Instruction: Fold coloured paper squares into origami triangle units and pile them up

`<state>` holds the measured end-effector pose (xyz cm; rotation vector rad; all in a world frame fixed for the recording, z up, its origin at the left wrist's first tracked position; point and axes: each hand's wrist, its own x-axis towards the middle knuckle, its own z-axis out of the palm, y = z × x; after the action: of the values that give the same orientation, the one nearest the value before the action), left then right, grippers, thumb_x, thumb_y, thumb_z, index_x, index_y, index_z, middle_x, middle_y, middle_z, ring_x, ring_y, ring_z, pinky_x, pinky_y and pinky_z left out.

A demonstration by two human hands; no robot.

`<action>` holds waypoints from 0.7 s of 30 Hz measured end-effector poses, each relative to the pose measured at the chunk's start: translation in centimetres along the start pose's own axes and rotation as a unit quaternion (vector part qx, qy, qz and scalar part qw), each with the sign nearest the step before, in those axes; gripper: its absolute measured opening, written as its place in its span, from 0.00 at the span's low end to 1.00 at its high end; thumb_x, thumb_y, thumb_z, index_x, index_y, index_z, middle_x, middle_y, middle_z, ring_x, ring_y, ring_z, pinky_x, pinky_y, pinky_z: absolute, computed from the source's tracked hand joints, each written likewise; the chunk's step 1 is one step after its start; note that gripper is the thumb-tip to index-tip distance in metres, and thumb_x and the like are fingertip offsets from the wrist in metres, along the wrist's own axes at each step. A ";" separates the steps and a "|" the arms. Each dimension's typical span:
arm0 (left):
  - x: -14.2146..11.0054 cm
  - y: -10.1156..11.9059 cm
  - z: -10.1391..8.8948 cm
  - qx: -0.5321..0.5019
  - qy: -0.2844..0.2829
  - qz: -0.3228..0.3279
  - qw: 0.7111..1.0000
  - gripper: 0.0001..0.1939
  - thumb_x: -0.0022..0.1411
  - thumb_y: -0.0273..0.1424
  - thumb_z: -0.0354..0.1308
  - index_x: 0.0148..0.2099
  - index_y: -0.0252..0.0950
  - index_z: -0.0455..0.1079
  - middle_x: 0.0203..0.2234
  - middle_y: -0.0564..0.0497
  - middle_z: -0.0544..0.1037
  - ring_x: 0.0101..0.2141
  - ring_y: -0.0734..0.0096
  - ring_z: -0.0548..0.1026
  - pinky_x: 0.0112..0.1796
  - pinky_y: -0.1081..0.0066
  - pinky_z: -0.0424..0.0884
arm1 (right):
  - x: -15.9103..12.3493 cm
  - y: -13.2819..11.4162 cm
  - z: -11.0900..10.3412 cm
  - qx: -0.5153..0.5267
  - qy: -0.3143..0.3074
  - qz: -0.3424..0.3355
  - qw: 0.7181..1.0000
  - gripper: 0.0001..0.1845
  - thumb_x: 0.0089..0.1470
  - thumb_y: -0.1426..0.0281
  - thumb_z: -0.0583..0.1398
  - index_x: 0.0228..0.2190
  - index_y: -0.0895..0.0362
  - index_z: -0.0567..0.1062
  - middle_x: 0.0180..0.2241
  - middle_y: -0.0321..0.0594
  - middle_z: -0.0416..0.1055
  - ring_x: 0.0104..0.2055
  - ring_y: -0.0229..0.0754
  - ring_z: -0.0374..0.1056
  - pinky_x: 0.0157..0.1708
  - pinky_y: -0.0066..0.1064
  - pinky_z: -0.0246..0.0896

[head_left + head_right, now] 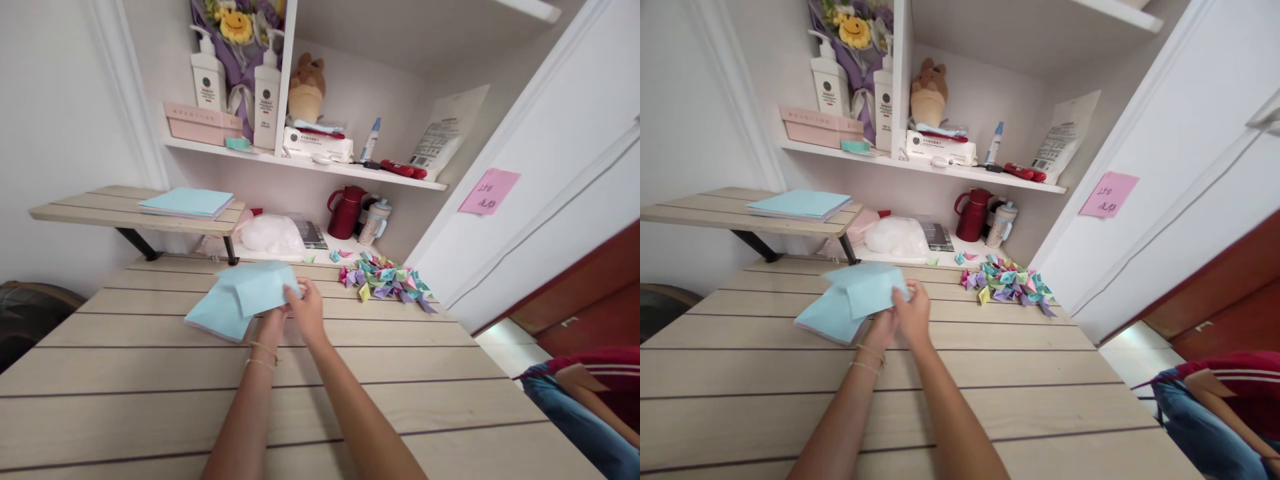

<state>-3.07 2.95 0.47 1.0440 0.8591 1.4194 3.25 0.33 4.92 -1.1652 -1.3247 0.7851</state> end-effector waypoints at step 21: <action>-0.3 0.5 0.5 0.014 0.033 -0.049 0.998 0.12 0.43 0.30 0.59 0.35 0.36 0.72 0.29 0.51 0.77 0.37 0.64 0.73 0.39 0.69 0.65 | 0.1 6.5 -13.3 0.145 -0.248 0.029 0.957 0.41 0.36 0.81 0.58 0.54 0.52 0.59 0.44 0.41 0.68 0.36 0.37 0.67 0.29 0.23 0.62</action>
<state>-2.78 2.57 1.08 0.9679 0.9679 1.3695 17.38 -0.28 0.54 -0.7986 -1.5173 1.3291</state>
